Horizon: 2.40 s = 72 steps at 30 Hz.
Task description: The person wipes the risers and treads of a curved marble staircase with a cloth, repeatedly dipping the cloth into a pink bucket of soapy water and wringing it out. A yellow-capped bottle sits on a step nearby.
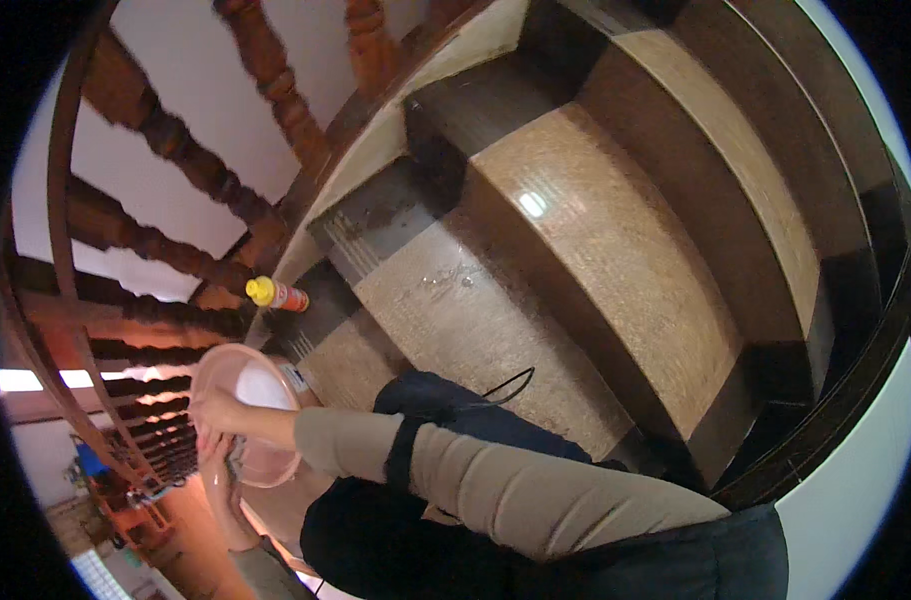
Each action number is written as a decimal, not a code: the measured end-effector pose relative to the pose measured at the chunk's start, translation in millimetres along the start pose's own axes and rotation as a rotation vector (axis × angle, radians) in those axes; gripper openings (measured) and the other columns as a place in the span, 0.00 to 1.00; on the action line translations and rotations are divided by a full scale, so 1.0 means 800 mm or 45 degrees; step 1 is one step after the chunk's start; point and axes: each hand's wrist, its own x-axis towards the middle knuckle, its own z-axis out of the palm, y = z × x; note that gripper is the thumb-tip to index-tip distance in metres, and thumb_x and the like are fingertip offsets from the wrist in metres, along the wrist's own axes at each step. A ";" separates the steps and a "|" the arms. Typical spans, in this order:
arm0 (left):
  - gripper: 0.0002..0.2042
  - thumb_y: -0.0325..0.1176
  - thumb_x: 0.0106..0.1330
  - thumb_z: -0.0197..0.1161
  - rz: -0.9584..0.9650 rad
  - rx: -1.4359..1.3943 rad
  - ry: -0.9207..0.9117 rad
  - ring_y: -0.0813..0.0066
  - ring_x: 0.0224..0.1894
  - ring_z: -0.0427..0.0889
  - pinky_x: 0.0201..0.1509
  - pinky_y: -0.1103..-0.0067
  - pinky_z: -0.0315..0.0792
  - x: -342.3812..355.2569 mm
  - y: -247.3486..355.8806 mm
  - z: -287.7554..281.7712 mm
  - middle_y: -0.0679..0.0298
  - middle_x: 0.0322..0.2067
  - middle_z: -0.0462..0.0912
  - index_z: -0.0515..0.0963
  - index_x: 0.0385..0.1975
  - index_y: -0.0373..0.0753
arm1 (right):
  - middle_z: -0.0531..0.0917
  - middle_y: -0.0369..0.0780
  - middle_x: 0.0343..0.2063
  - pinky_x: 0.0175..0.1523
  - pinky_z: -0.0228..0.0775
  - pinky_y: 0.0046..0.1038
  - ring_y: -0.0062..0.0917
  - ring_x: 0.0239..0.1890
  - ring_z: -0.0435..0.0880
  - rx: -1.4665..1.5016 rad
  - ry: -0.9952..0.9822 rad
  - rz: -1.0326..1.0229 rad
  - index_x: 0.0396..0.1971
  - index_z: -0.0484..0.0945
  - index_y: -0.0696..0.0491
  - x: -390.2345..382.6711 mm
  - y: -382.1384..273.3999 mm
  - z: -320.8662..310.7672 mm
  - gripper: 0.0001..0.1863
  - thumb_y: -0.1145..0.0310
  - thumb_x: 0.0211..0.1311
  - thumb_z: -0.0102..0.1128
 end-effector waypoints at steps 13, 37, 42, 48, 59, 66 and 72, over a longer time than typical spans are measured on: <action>0.16 0.38 0.68 0.48 0.626 1.345 -0.393 0.60 0.49 0.73 0.56 0.73 0.61 -0.091 0.144 0.254 0.53 0.46 0.74 0.73 0.47 0.32 | 0.77 0.42 0.32 0.46 0.67 0.28 0.32 0.39 0.76 -1.076 0.693 -0.896 0.30 0.72 0.54 -0.375 -0.171 -0.133 0.18 0.60 0.48 0.68; 0.25 0.30 0.66 0.52 0.140 0.146 -0.872 0.70 0.42 0.78 0.44 0.78 0.74 -0.117 0.159 0.385 0.53 0.56 0.66 0.54 0.62 0.35 | 0.77 0.47 0.39 0.46 0.69 0.36 0.38 0.39 0.77 -2.300 2.616 0.035 0.39 0.75 0.54 -0.782 -0.278 -0.223 0.16 0.62 0.54 0.61; 0.21 0.29 0.66 0.52 0.239 0.376 -0.706 0.75 0.40 0.78 0.44 0.81 0.71 -0.116 0.167 0.352 0.55 0.52 0.70 0.60 0.58 0.35 | 0.70 0.59 0.49 0.55 0.63 0.43 0.51 0.50 0.71 -1.678 2.128 0.370 0.50 0.68 0.61 -0.730 -0.213 -0.277 0.28 0.50 0.64 0.43; 0.19 0.34 0.64 0.54 0.556 1.287 -0.451 0.61 0.42 0.78 0.48 0.74 0.70 -0.120 0.179 0.295 0.54 0.49 0.74 0.67 0.54 0.36 | 0.49 0.66 0.61 0.66 0.34 0.54 0.62 0.64 0.41 -2.087 2.373 0.398 0.60 0.54 0.68 -0.634 -0.210 -0.320 0.47 0.39 0.57 0.47; 0.16 0.31 0.64 0.53 0.242 1.145 -0.298 0.59 0.37 0.79 0.44 0.73 0.71 -0.094 0.157 0.229 0.50 0.41 0.78 0.70 0.50 0.33 | 0.53 0.60 0.62 0.68 0.36 0.45 0.51 0.66 0.48 -2.549 1.812 -0.060 0.60 0.55 0.65 -0.416 -0.422 -0.460 0.53 0.31 0.50 0.47; 0.13 0.28 0.64 0.53 0.072 1.295 -0.110 0.58 0.33 0.80 0.39 0.73 0.73 -0.059 0.137 0.177 0.48 0.33 0.80 0.73 0.45 0.30 | 0.55 0.56 0.62 0.67 0.44 0.43 0.47 0.65 0.52 -2.439 1.848 0.075 0.61 0.54 0.62 -0.361 -0.536 -0.542 0.52 0.31 0.50 0.48; 0.13 0.30 0.66 0.51 0.107 1.279 -0.122 0.72 0.24 0.75 0.30 0.77 0.70 -0.070 0.138 0.158 0.57 0.20 0.75 0.72 0.46 0.30 | 0.57 0.55 0.61 0.65 0.51 0.41 0.45 0.65 0.54 -2.382 1.780 -0.047 0.59 0.56 0.65 -0.321 -0.563 -0.559 0.53 0.32 0.48 0.51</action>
